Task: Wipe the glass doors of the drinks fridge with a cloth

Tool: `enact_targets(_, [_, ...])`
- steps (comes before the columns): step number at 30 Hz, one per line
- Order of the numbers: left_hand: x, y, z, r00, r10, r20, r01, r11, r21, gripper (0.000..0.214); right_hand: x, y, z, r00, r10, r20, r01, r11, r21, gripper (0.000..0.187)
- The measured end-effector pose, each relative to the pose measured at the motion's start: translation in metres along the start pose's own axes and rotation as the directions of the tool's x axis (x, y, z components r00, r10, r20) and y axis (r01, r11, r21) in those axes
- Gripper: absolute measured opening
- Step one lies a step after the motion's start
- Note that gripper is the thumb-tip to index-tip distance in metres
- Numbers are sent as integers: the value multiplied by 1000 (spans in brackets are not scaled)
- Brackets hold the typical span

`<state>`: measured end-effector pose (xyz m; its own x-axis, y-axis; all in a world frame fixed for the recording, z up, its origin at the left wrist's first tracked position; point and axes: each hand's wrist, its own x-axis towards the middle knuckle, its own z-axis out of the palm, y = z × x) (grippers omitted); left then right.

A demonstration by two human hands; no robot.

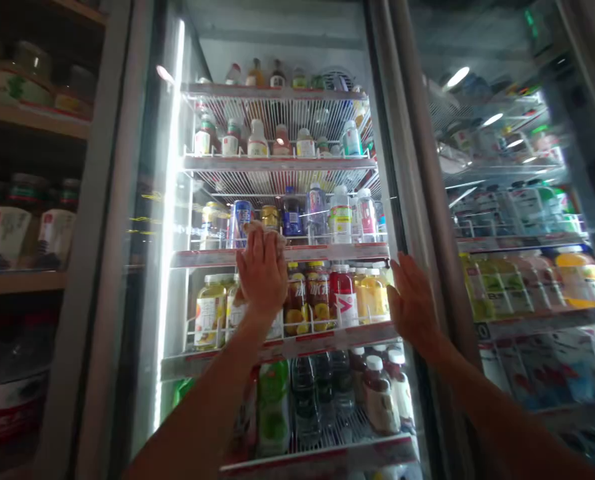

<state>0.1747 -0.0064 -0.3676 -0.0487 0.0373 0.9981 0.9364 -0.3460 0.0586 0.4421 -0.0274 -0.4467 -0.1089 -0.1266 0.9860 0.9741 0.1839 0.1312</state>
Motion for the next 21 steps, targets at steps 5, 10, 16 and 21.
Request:
enact_targets(5, [-11,45,19,963,243,112,-239,970,-50,51,-15,4,-15,998,52,-25,-50,997,64,58])
enact_targets(10, [-50,110,40,784,591,192,-567,806,-168,46,-22,19,-34,998,46,-50,-43,998,54,57])
enact_targets(16, [-147,121,41,288,945,158,-874,326,-359,37,-30,26,-43,998,46,-36,-45,999,27,56])
enact_targets(21, [-120,90,34,307,932,194,-855,360,-374,39,-31,16,-42,1000,7,-17,-7,1000,13,58])
